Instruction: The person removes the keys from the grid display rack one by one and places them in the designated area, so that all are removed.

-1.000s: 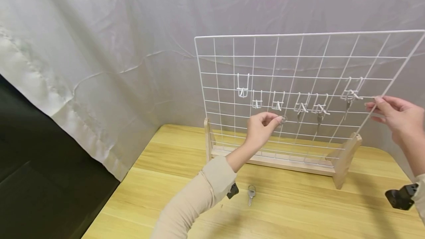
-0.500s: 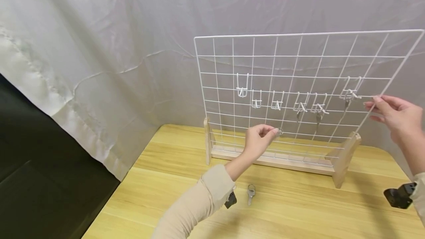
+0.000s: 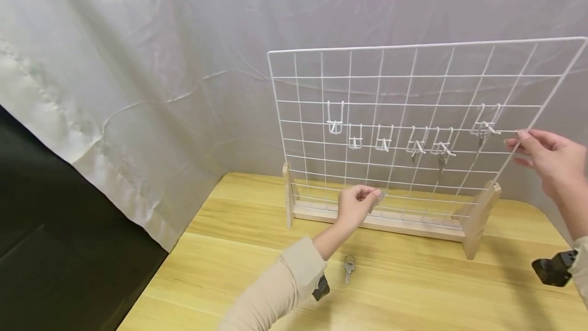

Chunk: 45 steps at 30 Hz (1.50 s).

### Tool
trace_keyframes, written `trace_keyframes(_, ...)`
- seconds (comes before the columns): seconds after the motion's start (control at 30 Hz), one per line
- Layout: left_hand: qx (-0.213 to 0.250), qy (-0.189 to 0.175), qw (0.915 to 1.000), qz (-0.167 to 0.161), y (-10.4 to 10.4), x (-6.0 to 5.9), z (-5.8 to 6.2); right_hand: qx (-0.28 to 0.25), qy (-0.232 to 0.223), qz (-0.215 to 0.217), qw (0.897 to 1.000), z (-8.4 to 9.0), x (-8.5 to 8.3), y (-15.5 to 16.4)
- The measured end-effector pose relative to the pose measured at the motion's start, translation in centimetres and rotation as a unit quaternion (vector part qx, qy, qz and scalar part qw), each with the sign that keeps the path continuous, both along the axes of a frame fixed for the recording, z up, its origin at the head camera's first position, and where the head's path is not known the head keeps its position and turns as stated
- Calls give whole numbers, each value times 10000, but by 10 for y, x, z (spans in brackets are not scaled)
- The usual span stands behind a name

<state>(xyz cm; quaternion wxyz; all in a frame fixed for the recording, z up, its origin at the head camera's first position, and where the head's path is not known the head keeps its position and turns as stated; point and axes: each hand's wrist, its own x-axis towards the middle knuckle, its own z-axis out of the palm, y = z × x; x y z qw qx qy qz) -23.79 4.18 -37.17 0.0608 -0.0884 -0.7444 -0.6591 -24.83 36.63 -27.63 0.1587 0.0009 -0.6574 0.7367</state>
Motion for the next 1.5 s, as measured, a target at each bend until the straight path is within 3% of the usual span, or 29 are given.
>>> trace_keyframes(0.3, 216, -442, 9987, -129, 7, 11, -34, -149, -45, -15, 9999, 0, -2, -3)
trace_keyframes(0.53, 259, -512, 9982, -158, 9, 18, -56, -278, 13, -20, 9996, 0, -3, -3)
trace_keyframes(0.77, 173, -548, 9982, -159, 7, 23, -72, -43, 34, -124, 9999, -2, -2, 0)
trace_keyframes(0.97, 174, -797, 9967, -17, 8, 29, -87, 194, 15, -206, 9996, -3, -4, 1)
trace_keyframes(1.1, 287, -945, 9950, 121, 10, 34, -96, 202, -33, -213, 9996, -2, -4, 0)
trace_keyframes(1.5, 615, -1310, 9894, 91, 11, 46, -119, 184, -65, -100, 9998, -2, -3, 3)
